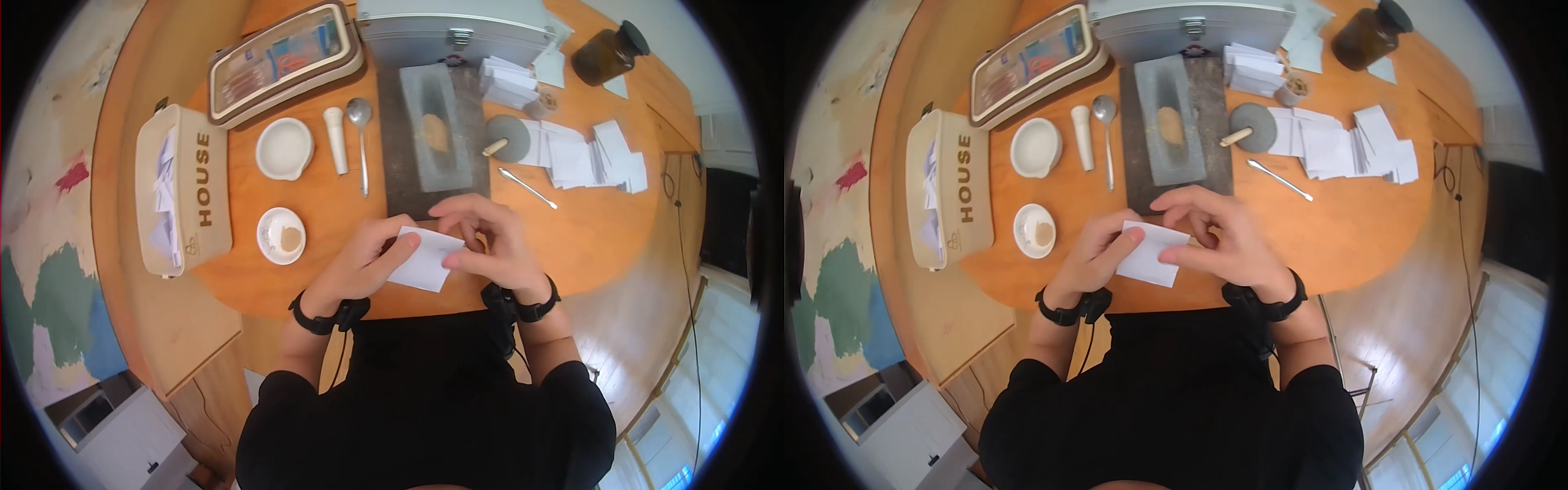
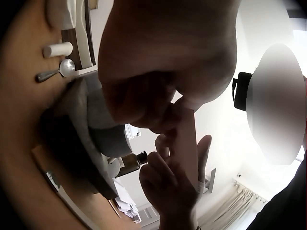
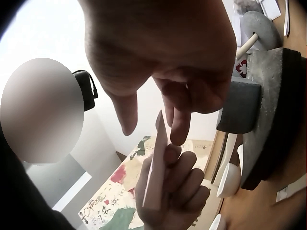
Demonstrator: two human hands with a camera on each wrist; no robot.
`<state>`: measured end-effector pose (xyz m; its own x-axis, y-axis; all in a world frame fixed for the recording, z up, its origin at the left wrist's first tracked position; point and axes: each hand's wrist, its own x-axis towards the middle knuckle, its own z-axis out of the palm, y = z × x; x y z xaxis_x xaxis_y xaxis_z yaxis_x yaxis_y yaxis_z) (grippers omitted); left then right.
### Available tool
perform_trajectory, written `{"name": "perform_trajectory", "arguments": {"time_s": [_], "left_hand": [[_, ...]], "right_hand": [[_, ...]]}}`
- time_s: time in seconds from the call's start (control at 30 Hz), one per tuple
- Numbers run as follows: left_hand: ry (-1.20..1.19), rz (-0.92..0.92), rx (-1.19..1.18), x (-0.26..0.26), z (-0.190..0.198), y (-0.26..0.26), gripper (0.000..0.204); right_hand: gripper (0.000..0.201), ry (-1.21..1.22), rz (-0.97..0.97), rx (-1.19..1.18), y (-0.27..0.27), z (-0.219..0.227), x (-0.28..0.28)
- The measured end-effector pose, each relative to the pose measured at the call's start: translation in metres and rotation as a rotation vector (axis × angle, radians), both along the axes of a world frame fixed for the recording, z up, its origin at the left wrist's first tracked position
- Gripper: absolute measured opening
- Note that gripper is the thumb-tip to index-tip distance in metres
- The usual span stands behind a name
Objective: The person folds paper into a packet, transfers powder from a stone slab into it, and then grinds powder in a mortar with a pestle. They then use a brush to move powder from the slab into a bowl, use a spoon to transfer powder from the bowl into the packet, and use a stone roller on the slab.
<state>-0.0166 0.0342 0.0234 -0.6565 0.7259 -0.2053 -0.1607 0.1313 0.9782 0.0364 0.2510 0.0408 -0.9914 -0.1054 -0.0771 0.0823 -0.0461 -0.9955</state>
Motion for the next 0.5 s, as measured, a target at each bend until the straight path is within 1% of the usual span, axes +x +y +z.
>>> {"name": "perform_trajectory", "arguments": {"time_s": [0.1,0.2,0.23,0.27,0.3,0.4,0.47,0.5], "left_hand": [[0.123,-0.040,-0.069,0.004,0.013,0.009,0.018],[0.204,-0.084,-0.089,0.001,0.006,0.010,0.017],[0.222,-0.062,-0.079,0.002,0.003,0.010,0.016],[0.243,-0.038,-0.069,0.003,0.001,0.009,0.015],[0.262,-0.012,-0.061,0.003,-0.001,0.009,0.014],[0.329,-0.106,-0.042,0.000,0.007,0.015,0.014],[0.304,-0.032,-0.030,0.004,-0.005,0.009,0.017],[0.291,0.004,-0.025,0.005,-0.010,0.005,0.019]], "right_hand": [[0.010,0.035,0.070,0.134,0.004,-0.016,0.006],[0.010,0.074,0.146,0.255,0.007,-0.002,0.005],[0.011,0.084,0.171,0.292,0.010,0.001,0.006],[0.014,0.042,0.178,0.312,0.012,0.002,0.008],[0.014,0.034,0.166,0.316,0.015,0.003,0.010],[0.013,0.026,0.147,0.348,0.030,0.001,0.019],[0.013,0.048,0.148,0.413,0.054,0.001,0.029],[0.011,0.023,0.100,0.444,0.074,0.004,0.035]]}}
